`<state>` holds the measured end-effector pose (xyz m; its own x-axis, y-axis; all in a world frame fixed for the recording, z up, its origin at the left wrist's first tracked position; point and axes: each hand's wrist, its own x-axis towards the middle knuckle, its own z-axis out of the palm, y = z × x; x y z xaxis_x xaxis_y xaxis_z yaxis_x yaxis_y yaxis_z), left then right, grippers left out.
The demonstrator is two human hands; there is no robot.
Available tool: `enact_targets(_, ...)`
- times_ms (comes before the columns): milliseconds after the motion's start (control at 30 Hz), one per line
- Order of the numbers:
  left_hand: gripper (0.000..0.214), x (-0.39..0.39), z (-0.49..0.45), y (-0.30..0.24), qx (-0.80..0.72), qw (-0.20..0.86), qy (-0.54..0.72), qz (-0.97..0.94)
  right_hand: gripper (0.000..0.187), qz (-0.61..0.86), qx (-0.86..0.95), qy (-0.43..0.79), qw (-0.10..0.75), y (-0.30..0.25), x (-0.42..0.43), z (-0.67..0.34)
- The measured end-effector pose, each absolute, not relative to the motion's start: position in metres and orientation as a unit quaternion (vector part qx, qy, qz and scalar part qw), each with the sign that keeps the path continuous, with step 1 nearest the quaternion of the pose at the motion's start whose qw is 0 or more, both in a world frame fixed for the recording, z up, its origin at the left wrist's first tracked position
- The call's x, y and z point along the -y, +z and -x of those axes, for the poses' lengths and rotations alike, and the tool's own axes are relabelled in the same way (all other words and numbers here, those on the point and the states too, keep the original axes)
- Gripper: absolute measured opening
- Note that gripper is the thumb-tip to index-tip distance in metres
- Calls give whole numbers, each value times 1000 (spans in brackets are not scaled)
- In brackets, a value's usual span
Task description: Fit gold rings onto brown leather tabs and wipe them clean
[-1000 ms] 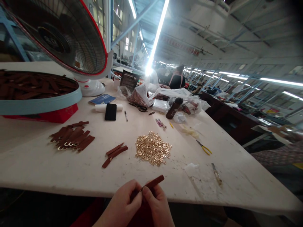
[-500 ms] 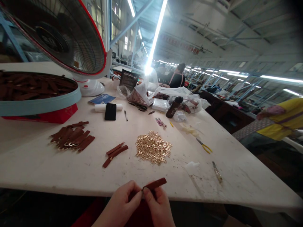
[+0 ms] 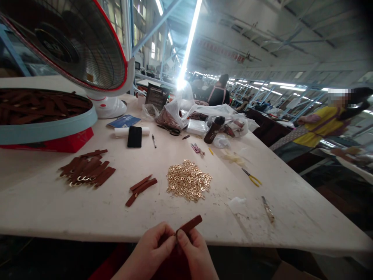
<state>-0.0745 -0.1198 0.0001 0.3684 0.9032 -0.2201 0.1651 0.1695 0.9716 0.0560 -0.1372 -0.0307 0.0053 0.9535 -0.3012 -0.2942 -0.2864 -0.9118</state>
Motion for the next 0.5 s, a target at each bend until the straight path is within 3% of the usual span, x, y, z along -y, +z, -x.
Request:
enact_targets(300,24,121,72,-8,-499,580,304,-568,33,490,410,607,472,-36,137,-61)
enact_targets(500,23,119,65,-10,-530,553,305,-566,36,498,367,621,482,-39,133,-70)
